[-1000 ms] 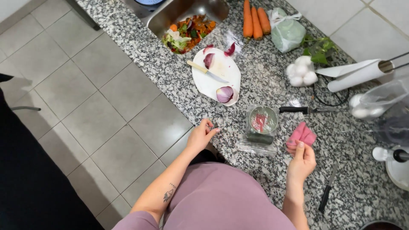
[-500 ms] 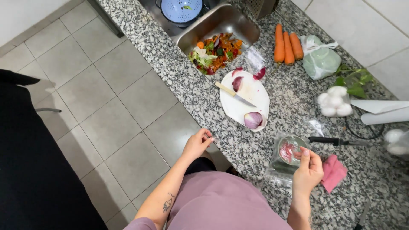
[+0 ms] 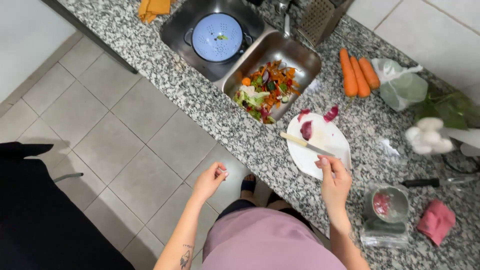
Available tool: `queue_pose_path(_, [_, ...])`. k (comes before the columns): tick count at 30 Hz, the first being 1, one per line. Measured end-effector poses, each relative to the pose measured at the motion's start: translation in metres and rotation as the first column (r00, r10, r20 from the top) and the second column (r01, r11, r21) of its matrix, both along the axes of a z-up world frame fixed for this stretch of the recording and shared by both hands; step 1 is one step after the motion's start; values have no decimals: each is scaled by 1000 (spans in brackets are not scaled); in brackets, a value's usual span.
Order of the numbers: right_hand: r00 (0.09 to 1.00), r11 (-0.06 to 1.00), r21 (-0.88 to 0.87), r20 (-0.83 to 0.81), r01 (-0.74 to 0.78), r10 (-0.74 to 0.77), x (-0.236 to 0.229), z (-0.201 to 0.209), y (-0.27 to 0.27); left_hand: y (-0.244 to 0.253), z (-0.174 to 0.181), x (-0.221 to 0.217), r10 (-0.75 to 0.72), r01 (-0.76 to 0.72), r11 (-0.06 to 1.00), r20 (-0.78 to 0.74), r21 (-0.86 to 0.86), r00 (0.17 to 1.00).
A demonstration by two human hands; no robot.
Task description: The person wipes a plastic container with a cloth, packs a prepared salad into it, and then organizes various plastic containers and lids in a lower kitchen cupboard.
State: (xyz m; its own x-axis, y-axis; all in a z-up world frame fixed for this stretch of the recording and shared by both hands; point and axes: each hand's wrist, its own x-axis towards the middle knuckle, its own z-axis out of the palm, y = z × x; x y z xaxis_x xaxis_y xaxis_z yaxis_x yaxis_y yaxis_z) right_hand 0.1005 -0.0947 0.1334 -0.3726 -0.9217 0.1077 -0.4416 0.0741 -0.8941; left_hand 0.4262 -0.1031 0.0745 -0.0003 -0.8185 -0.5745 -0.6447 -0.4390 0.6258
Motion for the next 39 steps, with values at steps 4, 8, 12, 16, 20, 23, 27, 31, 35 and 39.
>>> queue_pose_path(4, [998, 997, 53, 25, -52, 51, 23, -9, -21, 0, -38, 40, -89, 86, 996, 93, 39, 992])
queue_pose_path(8, [986, 981, 100, 53, -164, 159, 39, -26, -46, 26, -40, 66, -185, 86, 942, 289, 324, 939])
queue_pose_path(12, [958, 931, 227, 28, -285, 286, 78, -19, -89, 67, -98, 93, -330, 166, 733, 130, 660, 935])
queue_pose_path(16, [883, 869, 180, -11, -460, 469, 157, -8, -130, 74, -101, 130, -141, 38, 741, 100, 671, 985])
queue_pose_path(20, [797, 783, 201, -22, -588, 604, 259, -16, -169, 59, -136, 209, -117, -6, 815, 175, 580, 978])
queue_pose_path(23, [657, 658, 60, -41, -751, 753, 344, -35, -190, 40, -107, 284, 29, -119, 840, 176, 529, 984])
queue_pose_path(27, [590, 589, 47, 24, -807, 807, 470, -12, -212, 25, -89, 377, 258, -269, 895, 79, 355, 963])
queue_pose_path(31, [475, 479, 66, -68, -876, 878, 561, 4, -247, -7, -47, 444, 412, -396, 828, 47, 396, 910])
queue_pose_path(35, [503, 508, 118, -69, -853, 861, 622, 2, -303, -47, -75, 503, 382, -422, 812, 178, 403, 907])
queue_pose_path(39, [536, 551, 142, -132, -822, 834, 674, -18, -384, -115, -109, 546, 241, -261, 800, 108, 541, 964])
